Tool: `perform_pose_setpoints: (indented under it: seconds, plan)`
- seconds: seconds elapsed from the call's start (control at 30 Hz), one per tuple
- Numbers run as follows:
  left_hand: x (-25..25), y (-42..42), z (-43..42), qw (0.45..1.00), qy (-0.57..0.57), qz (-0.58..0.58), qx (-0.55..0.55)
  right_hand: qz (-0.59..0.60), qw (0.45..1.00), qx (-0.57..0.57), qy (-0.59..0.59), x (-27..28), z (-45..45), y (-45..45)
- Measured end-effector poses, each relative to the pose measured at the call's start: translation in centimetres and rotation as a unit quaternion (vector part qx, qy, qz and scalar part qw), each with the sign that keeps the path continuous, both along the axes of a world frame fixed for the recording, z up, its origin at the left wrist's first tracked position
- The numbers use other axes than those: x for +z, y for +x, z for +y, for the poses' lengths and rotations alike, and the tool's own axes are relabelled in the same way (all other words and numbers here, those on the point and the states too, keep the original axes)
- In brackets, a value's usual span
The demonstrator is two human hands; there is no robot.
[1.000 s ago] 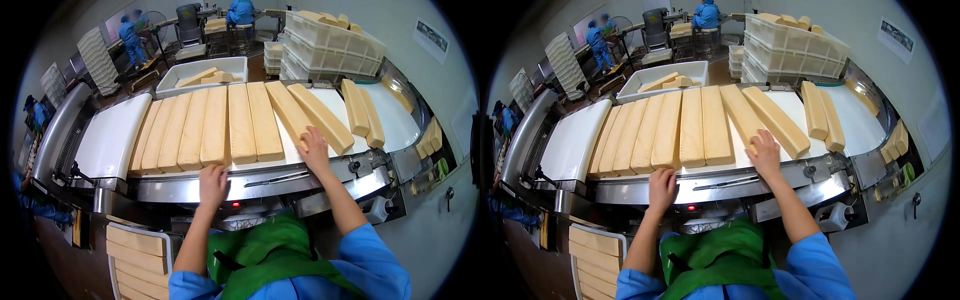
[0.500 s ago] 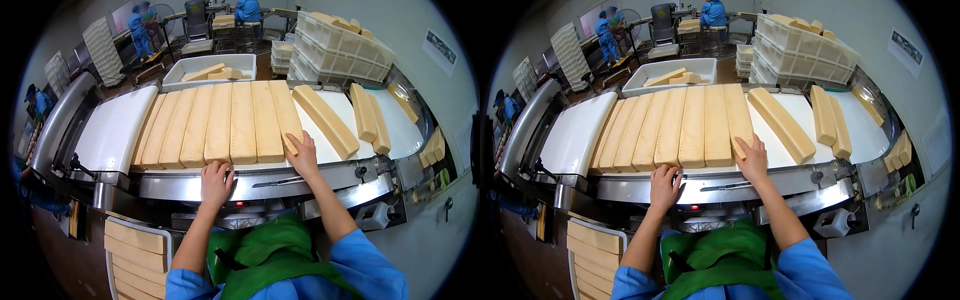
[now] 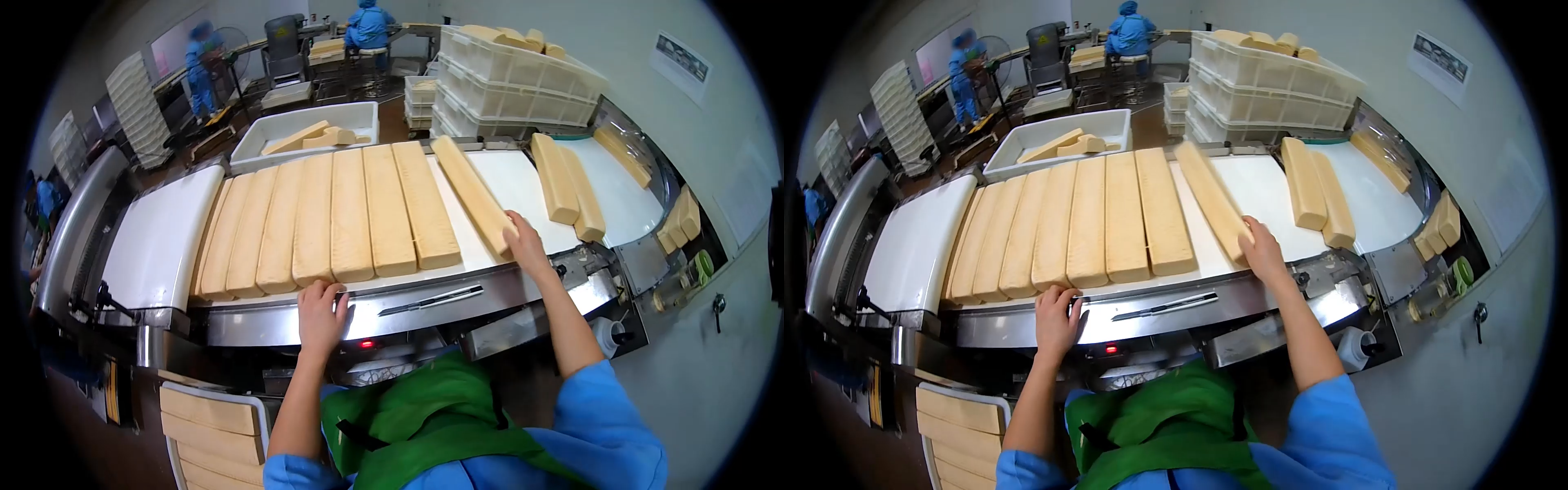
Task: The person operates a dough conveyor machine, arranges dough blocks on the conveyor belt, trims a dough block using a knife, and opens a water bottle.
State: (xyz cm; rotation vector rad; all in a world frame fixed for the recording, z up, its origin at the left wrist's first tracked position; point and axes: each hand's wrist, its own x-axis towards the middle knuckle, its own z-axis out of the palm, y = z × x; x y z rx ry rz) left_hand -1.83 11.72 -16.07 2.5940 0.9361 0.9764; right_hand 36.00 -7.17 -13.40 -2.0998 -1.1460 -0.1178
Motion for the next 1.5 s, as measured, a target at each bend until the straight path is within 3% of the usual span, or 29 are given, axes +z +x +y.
perform_pose_setpoints:
  seconds: [0.07, 0.13, 0.2, 0.33, 0.4, 0.47, 0.53, 0.6, 0.7, 0.77, 0.8, 0.87, 0.93, 1.0, 1.03, 1.07, 1.17, 1.23, 1.27, 1.33, 1.5]
  plan:
    - [-0.3, 0.0, 0.1, 1.000, 0.005, 0.000, -0.005, 0.159, 0.987, -0.009, -0.018, -0.2, 0.7, 2.5]
    - [-0.3, 0.0, 0.1, 1.000, 0.007, -0.001, 0.008, -0.120, 0.988, -0.085, 0.043, -1.6, 0.6, 6.8]
    - [0.0, 0.1, 0.0, 1.000, 0.005, -0.003, 0.007, -0.249, 0.926, -0.280, -0.034, -2.2, -0.4, 10.9]
    - [-0.2, 0.1, 0.1, 1.000, -0.001, -0.016, 0.014, -0.152, 0.954, -0.236, -0.107, -1.4, -2.6, 13.5]
    - [-0.2, 0.1, 0.0, 1.000, 0.011, -0.013, 0.021, -0.108, 0.939, -0.306, -0.109, -1.3, -1.6, 11.7]
    - [-0.2, 0.1, -0.1, 1.000, 0.010, -0.013, 0.021, -0.136, 0.932, -0.322, -0.097, -1.9, -1.4, 9.7]
    - [-0.1, 0.2, 0.0, 1.000, 0.009, -0.014, 0.021, -0.080, 0.970, -0.220, -0.071, -1.5, -2.1, 8.6]
    - [-0.1, 0.2, 0.0, 1.000, 0.010, -0.004, 0.019, -0.030, 0.975, -0.210, -0.063, -1.9, -3.4, 10.3]
    - [-0.2, 0.2, -0.1, 1.000, 0.017, -0.003, 0.014, 0.054, 0.985, -0.149, 0.075, -3.3, -7.8, 15.8]
    - [-0.2, 0.2, -0.1, 1.000, 0.019, -0.007, 0.010, -0.267, 0.923, -0.276, -0.008, -2.3, -10.3, 16.8]
    - [-0.3, 0.2, -0.1, 1.000, 0.021, -0.002, 0.013, -0.267, 0.923, -0.276, -0.008, -2.3, -10.9, 16.8]
    - [-0.3, 0.3, -0.1, 0.999, 0.023, 0.000, 0.022, -0.072, 0.929, -0.340, -0.125, -2.6, -11.7, 16.9]
    - [-0.3, 0.2, -0.1, 1.000, 0.016, 0.000, 0.018, -0.103, 0.934, -0.321, -0.116, -2.6, -11.6, 17.4]
    - [-0.5, 0.1, 0.0, 1.000, 0.021, -0.003, 0.019, 0.032, 0.985, -0.167, 0.020, -2.2, -12.3, 18.7]
    - [-0.5, 0.2, 0.1, 1.000, 0.027, -0.006, 0.012, 0.109, 0.983, -0.146, 0.026, -1.3, -12.9, 19.5]
    - [-0.5, 0.2, 0.1, 1.000, 0.024, -0.005, 0.016, 0.277, 0.949, -0.087, 0.121, -3.2, -14.0, 23.2]
    - [-0.2, 0.3, -0.1, 1.000, 0.022, 0.004, 0.010, 0.210, 0.970, -0.105, 0.055, -2.7, -13.3, 24.2]
    - [-0.2, 0.3, -0.1, 1.000, 0.024, 0.004, 0.012, 0.145, 0.984, 0.018, 0.102, -4.6, -9.6, 22.6]
    - [-0.2, 0.3, 0.0, 1.000, 0.028, 0.003, 0.010, 0.035, 0.998, -0.043, -0.013, -3.8, -8.1, 19.8]
    - [-0.2, 0.3, -0.1, 1.000, 0.028, 0.005, 0.012, 0.084, 0.995, -0.022, 0.042, -3.0, -5.6, 16.2]
    - [-0.3, 0.4, 0.1, 0.999, 0.027, 0.022, 0.012, 0.051, 0.996, 0.054, 0.050, -3.7, 1.1, 9.3]
